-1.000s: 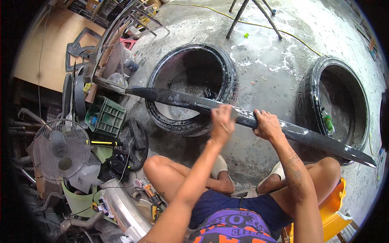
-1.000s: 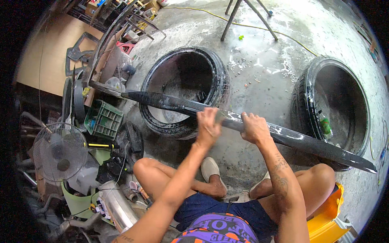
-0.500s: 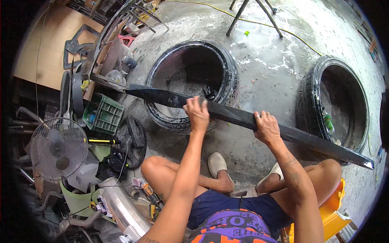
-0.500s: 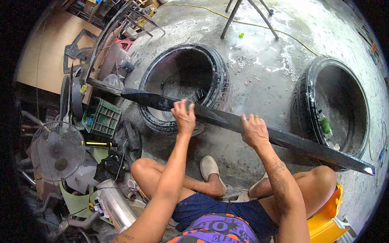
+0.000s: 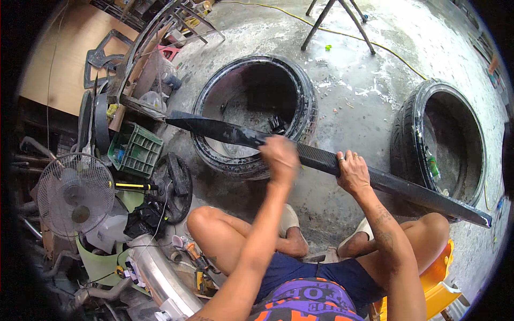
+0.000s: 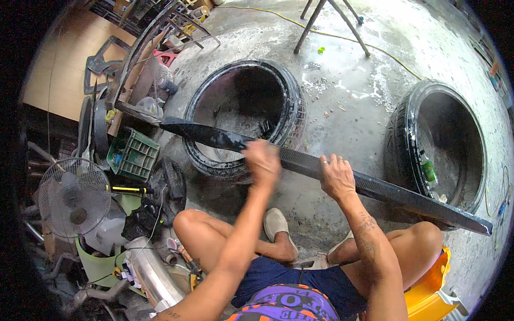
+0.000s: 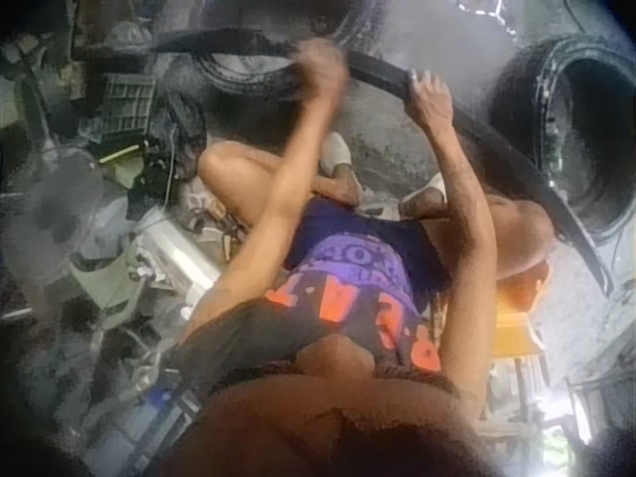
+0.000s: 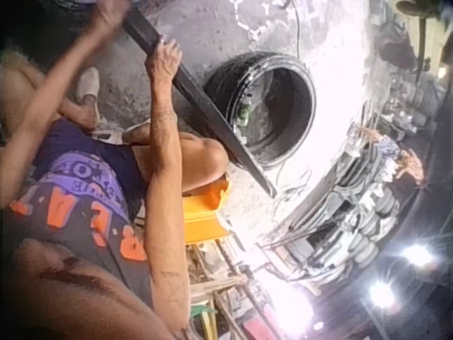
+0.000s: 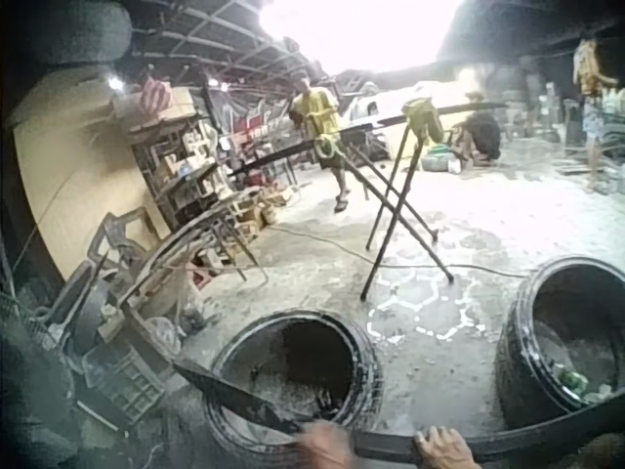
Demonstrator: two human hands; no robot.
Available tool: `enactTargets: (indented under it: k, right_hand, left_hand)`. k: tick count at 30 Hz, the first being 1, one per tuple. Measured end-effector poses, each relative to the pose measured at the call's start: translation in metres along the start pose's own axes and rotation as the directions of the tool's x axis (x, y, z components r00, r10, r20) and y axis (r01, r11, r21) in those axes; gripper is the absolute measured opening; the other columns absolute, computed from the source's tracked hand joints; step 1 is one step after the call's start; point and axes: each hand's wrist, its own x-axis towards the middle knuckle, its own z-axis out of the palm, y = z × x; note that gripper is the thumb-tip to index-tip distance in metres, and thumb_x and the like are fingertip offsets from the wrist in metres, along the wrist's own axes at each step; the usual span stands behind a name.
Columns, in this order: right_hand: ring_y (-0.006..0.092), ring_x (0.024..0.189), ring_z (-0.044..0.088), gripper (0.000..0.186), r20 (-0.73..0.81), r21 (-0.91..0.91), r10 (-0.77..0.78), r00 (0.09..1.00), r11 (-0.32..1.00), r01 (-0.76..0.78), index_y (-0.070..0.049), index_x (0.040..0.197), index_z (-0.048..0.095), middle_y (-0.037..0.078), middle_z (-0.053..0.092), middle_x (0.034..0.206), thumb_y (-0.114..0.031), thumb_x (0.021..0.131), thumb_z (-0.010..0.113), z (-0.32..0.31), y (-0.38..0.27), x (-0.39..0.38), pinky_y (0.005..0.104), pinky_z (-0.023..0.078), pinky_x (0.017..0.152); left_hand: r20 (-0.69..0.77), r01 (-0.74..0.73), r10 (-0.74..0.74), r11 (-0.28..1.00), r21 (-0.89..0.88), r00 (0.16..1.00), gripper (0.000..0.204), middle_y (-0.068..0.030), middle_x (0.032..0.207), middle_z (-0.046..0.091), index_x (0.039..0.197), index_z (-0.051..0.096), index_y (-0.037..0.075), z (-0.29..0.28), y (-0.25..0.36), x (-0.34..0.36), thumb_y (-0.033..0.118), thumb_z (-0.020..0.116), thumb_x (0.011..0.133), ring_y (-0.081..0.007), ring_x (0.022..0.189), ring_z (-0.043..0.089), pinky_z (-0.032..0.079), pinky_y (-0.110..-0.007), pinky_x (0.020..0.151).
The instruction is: Sanding a long black automotive component using a small piece of sandpaper.
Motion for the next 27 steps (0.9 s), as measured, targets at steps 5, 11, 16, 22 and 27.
enactTargets:
  k: [5,11,16,22,27]
  right_hand:
    - [0.0336,0.101,0.061,0.044,0.005,-0.024,0.017,1.000,1.000,-0.017,-0.002,0.121,0.058,0.017,0.059,0.104,-0.011,0.079,0.065,0.002,0.004,-0.005,0.0430,0.047,0.083]
    - [0.0329,0.105,0.060,0.049,-0.021,-0.044,-0.019,1.000,0.999,0.018,-0.003,0.125,0.058,0.016,0.060,0.105,-0.012,0.078,0.066,-0.002,-0.003,0.003,0.0419,0.047,0.086]
    - [0.0327,0.105,0.061,0.061,0.088,0.025,0.020,0.996,0.999,-0.022,-0.004,0.127,0.055,0.015,0.060,0.107,-0.019,0.072,0.076,-0.017,0.012,-0.001,0.0432,0.047,0.088]
    - [0.0343,0.107,0.064,0.067,0.100,0.089,0.001,0.995,0.996,-0.010,-0.005,0.128,0.055,0.016,0.063,0.111,-0.020,0.067,0.081,-0.030,0.000,0.006,0.0453,0.051,0.089]
    - [0.0328,0.106,0.064,0.069,0.175,0.028,0.135,0.975,0.990,-0.142,-0.003,0.127,0.056,0.014,0.065,0.112,-0.017,0.064,0.081,-0.047,0.063,-0.015,0.0433,0.053,0.090]
  left_hand:
    - [0.195,-0.112,0.123,0.992,-0.064,0.973,0.023,-0.0178,0.089,0.054,0.097,0.058,0.004,0.012,0.046,-0.020,0.011,0.062,0.076,-0.0364,0.080,0.049,0.034,-0.046,0.073]
    - [-0.031,0.099,-0.096,0.983,0.151,0.995,0.020,-0.0189,0.103,0.057,0.103,0.061,0.003,-0.017,-0.030,0.010,0.018,0.063,0.090,-0.0380,0.091,0.053,0.039,-0.051,0.082]
    - [0.107,-0.121,0.134,0.986,-0.114,0.985,0.018,-0.0173,0.094,0.057,0.095,0.060,0.005,0.014,0.055,-0.019,0.017,0.064,0.083,-0.0365,0.087,0.053,0.037,-0.047,0.078]
    - [-0.040,0.142,-0.136,0.965,0.221,0.990,0.030,-0.0175,0.112,0.057,0.115,0.062,0.002,-0.048,-0.119,0.045,0.021,0.066,0.092,-0.0385,0.105,0.055,0.041,-0.050,0.092]
    - [-0.119,0.186,-0.182,0.982,0.024,0.976,0.035,-0.0216,0.114,0.057,0.120,0.060,-0.002,-0.048,-0.100,0.055,0.021,0.065,0.093,-0.0409,0.110,0.052,0.040,-0.052,0.097]
